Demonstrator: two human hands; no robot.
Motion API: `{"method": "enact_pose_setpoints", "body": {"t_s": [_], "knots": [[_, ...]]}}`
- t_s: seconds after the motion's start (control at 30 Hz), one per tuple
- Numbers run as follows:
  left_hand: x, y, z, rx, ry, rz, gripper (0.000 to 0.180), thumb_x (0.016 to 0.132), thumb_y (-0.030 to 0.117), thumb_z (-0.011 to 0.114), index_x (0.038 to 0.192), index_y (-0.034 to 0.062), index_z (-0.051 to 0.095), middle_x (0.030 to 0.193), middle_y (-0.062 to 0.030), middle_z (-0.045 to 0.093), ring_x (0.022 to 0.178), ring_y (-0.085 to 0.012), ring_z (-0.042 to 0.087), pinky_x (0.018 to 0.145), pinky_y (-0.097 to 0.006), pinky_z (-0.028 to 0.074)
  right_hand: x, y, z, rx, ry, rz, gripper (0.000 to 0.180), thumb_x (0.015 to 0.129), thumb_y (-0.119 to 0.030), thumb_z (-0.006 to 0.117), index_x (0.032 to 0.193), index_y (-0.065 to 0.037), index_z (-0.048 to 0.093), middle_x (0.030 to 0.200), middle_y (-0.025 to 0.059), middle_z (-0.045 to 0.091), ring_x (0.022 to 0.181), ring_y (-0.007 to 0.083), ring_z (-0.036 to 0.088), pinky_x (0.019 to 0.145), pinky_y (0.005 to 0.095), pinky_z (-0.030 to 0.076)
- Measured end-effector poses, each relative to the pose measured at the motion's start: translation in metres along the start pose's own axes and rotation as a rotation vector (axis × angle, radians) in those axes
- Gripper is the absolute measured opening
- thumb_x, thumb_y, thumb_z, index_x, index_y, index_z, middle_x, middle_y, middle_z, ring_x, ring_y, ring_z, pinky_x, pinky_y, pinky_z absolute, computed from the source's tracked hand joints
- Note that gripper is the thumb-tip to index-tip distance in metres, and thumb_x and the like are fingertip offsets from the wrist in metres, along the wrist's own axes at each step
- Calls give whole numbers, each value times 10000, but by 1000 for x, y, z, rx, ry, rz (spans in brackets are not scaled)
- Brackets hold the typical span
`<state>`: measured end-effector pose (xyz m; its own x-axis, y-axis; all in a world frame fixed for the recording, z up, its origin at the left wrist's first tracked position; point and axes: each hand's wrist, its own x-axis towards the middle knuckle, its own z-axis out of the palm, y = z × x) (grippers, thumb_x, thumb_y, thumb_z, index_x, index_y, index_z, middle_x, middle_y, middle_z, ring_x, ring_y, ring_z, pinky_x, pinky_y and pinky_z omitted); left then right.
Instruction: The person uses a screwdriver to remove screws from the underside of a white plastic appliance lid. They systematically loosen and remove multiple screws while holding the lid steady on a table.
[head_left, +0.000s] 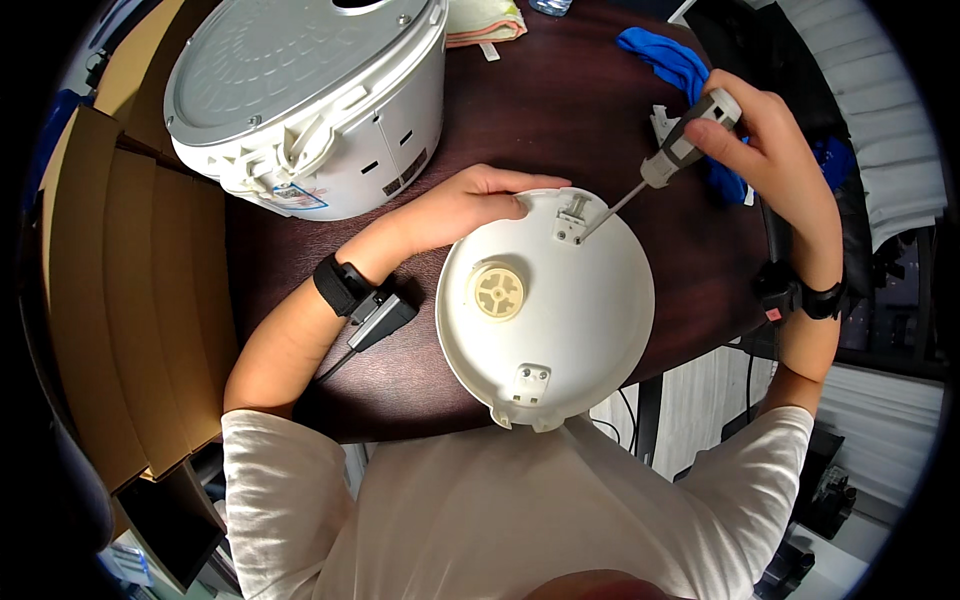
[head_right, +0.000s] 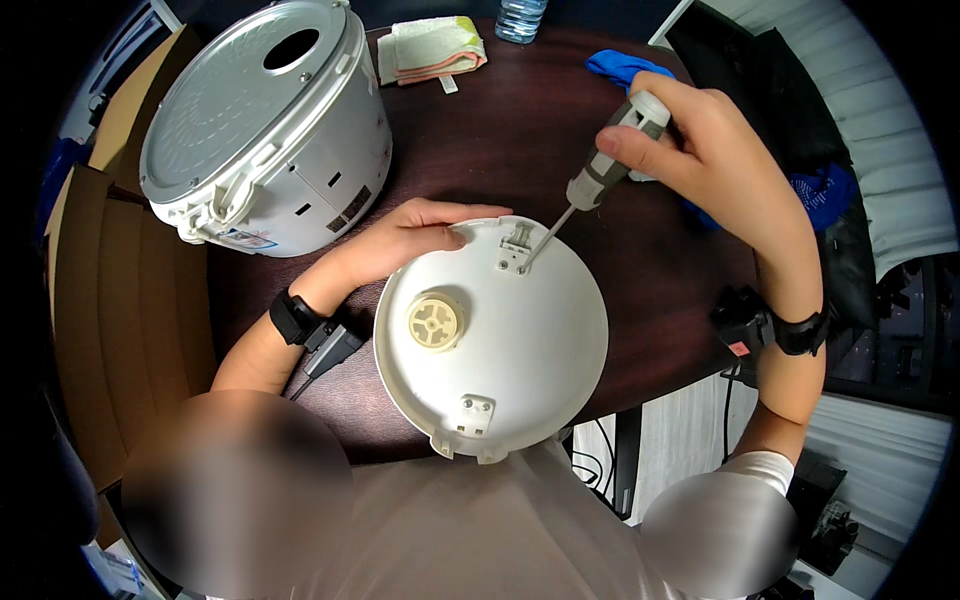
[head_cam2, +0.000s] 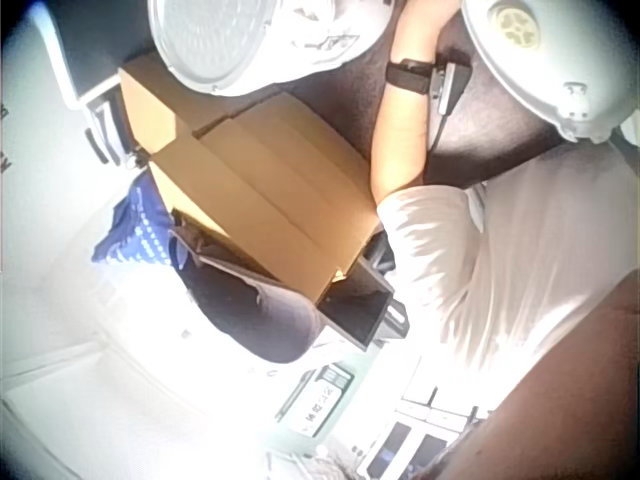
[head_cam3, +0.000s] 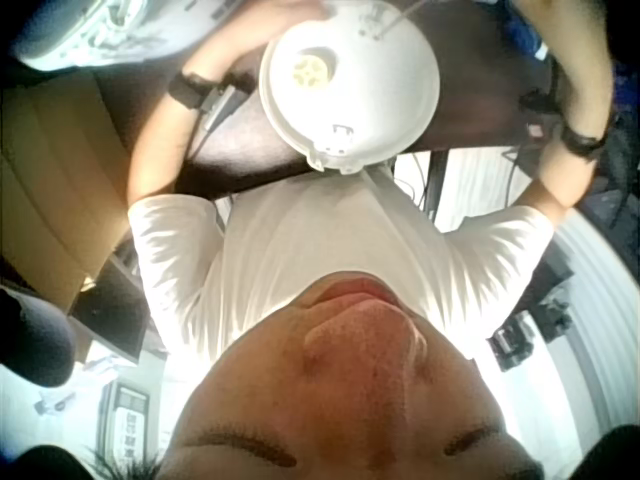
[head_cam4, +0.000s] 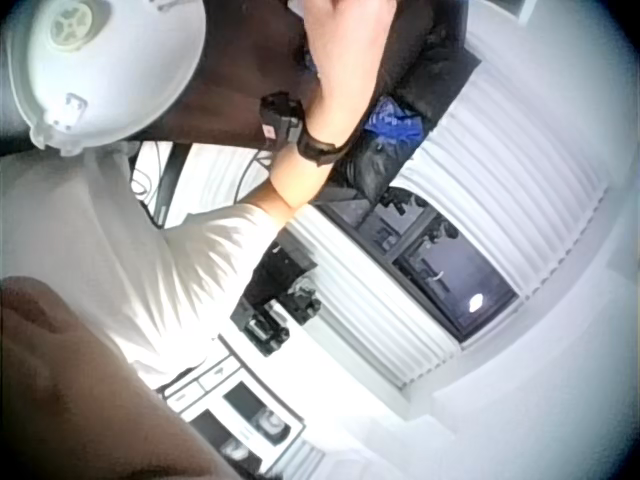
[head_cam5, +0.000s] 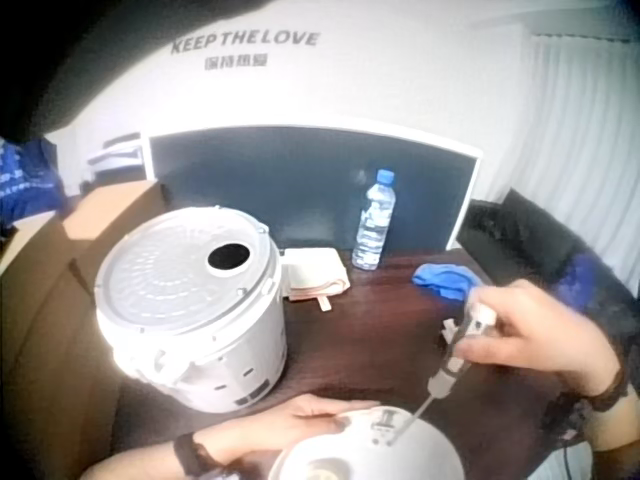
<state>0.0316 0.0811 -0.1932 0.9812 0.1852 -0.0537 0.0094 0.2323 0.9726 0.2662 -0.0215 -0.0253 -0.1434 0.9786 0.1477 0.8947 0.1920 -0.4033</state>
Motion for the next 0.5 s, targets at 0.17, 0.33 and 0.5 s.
{"method": "enact_pose_setpoints", "body": {"t_s": [0.17,0.33,0.5], "knots": [[-2,-2,-1,-15,6,17,463,859,37,444,1319,11,478,1206,-96,598,1051,-132,578,937,-254,432,-2,-17,-12,-24,-104,52,250,836,-203,677,754,-5,548,537,10,441,459,72,346,428,248,277],[-1,-2,0,-4,-7,22,466,852,33,434,1314,10,484,1202,-101,599,1047,-134,580,938,-258,433,-2,-12,-27,-228,-279,275,213,817,-179,678,786,-5,558,572,10,494,481,53,419,434,212,312],[-1,-2,0,-9,-3,24,470,848,29,428,1313,14,487,1198,-103,600,1042,-130,580,933,-256,436,-4,-23,-14,-153,-58,35,206,769,-154,706,749,-3,567,521,34,512,463,87,485,446,222,361]]}}
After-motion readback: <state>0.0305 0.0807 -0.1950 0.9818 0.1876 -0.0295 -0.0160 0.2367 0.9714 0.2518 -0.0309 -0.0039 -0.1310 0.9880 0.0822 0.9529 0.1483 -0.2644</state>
